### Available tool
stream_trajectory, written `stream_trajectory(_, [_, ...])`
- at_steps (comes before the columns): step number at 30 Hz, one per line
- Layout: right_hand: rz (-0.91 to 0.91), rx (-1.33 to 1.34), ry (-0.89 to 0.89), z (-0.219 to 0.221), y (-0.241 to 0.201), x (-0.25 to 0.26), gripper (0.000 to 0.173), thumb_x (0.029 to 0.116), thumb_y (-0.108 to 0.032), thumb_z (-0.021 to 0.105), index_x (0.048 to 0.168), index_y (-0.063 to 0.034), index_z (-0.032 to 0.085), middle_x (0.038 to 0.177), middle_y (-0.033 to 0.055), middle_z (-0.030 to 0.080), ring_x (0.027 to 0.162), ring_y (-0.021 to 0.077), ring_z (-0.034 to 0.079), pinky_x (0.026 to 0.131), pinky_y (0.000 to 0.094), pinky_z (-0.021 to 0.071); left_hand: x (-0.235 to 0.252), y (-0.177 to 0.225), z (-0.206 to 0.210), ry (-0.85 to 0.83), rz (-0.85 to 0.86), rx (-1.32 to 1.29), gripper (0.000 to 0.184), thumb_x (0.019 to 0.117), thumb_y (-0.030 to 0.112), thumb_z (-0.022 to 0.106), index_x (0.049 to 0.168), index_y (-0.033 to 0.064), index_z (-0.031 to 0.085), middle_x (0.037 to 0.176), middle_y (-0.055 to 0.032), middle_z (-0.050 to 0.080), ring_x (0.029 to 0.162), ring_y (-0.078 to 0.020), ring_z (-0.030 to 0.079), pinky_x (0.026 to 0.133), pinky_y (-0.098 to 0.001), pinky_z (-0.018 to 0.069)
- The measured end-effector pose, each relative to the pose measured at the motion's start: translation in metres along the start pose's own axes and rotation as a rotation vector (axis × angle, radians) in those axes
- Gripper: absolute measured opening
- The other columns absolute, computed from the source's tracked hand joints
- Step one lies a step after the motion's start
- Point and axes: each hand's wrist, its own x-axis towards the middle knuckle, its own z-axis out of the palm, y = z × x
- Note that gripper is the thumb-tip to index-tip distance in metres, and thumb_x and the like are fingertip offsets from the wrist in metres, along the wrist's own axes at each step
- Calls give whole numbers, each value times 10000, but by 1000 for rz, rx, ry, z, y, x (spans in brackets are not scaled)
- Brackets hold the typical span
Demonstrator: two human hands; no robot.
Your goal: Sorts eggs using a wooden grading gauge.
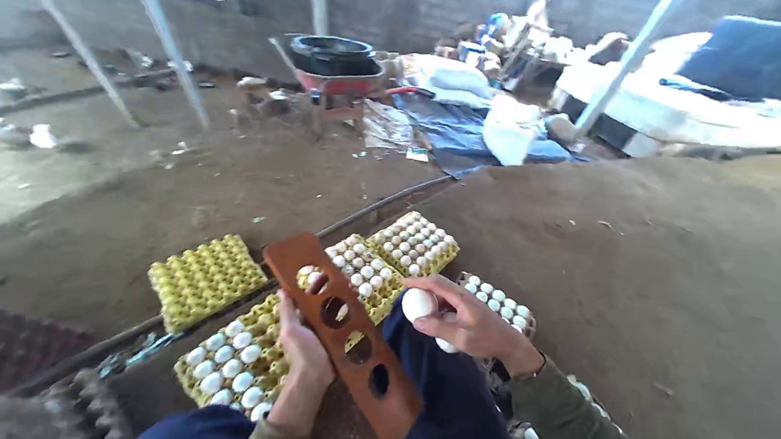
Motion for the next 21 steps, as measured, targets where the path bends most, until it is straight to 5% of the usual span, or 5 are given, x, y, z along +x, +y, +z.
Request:
stream_trajectory(4, [55,-402,-94,30,-35,49,651,866,-394,779,1348,-38,522,1200,126,669,1030,213,684,901,424,571,-2,8,-7,100,14,-25,761,1073,527,1,1336,63,544,1045,-132,723,907,-232,718,747,-386,606])
stream_trajectory(8, [-90,-637,-144,50,-50,78,503,910,-442,722,1314,-147,668,1219,123,671,973,276,697,801,509,580,-3,17,-11,168,-28,-47,722,1073,561,68,1331,111,570,1051,-99,711,901,-204,702,747,-382,592])
stream_trajectory(21, [-200,-571,-210,72,-45,95,558,845,-461,797,1305,-167,681,1174,88,649,930,214,675,770,441,582,-11,24,-14,120,7,-67,754,1068,569,68,1226,105,641,963,-98,726,880,-186,713,745,-357,600])
